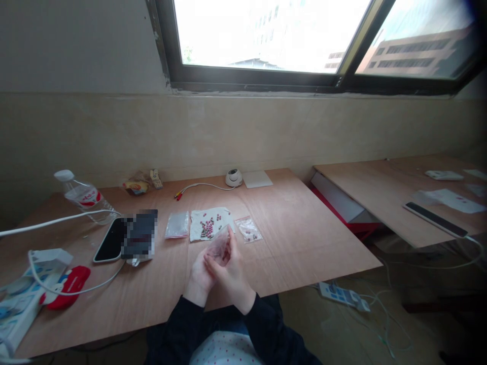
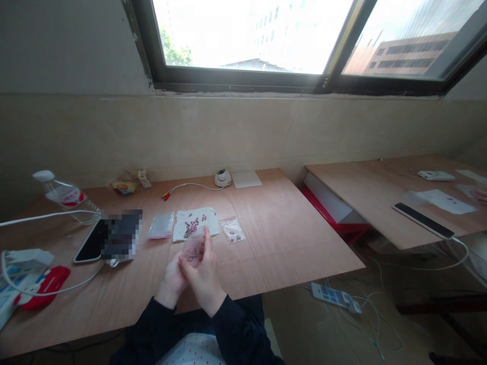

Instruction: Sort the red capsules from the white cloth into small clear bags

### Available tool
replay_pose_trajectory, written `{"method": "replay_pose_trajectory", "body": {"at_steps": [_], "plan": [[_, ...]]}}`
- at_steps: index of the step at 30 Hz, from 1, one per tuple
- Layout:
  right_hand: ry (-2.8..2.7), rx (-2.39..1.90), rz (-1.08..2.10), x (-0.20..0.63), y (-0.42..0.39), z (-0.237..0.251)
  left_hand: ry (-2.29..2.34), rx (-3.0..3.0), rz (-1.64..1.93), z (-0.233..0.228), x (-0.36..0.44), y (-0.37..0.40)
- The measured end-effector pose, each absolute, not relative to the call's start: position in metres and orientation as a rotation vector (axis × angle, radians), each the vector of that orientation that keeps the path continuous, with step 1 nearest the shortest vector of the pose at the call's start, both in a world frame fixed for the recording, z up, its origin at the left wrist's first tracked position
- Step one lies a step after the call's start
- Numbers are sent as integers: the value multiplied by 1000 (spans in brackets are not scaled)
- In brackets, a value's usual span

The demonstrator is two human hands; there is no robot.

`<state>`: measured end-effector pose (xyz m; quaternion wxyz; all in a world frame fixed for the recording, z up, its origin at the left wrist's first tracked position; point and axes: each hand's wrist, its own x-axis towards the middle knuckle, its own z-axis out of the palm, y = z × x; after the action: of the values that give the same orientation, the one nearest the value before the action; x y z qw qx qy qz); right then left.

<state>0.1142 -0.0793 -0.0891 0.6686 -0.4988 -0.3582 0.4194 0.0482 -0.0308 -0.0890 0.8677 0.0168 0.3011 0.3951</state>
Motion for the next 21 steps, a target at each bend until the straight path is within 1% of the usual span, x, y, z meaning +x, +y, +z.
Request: {"method": "replay_pose_trajectory", "body": {"at_steps": [5, 9, 13, 18, 21], "plan": [[-795, -1188, 808, 120, -81, -86, 622, -87, 751, -97, 48, -23], [-696, -1219, 728, 130, -77, -84, 727, -199, 827, -105, 49, -18], [-622, -1254, 760, 140, -73, -82, 759, -219, 877, -108, 50, -15], [-557, -1141, 788, 149, -74, -83, 780, -238, 911, -109, 50, -11], [-538, -1162, 809, 150, -75, -83, 799, -244, 920, -109, 49, -10]]}}
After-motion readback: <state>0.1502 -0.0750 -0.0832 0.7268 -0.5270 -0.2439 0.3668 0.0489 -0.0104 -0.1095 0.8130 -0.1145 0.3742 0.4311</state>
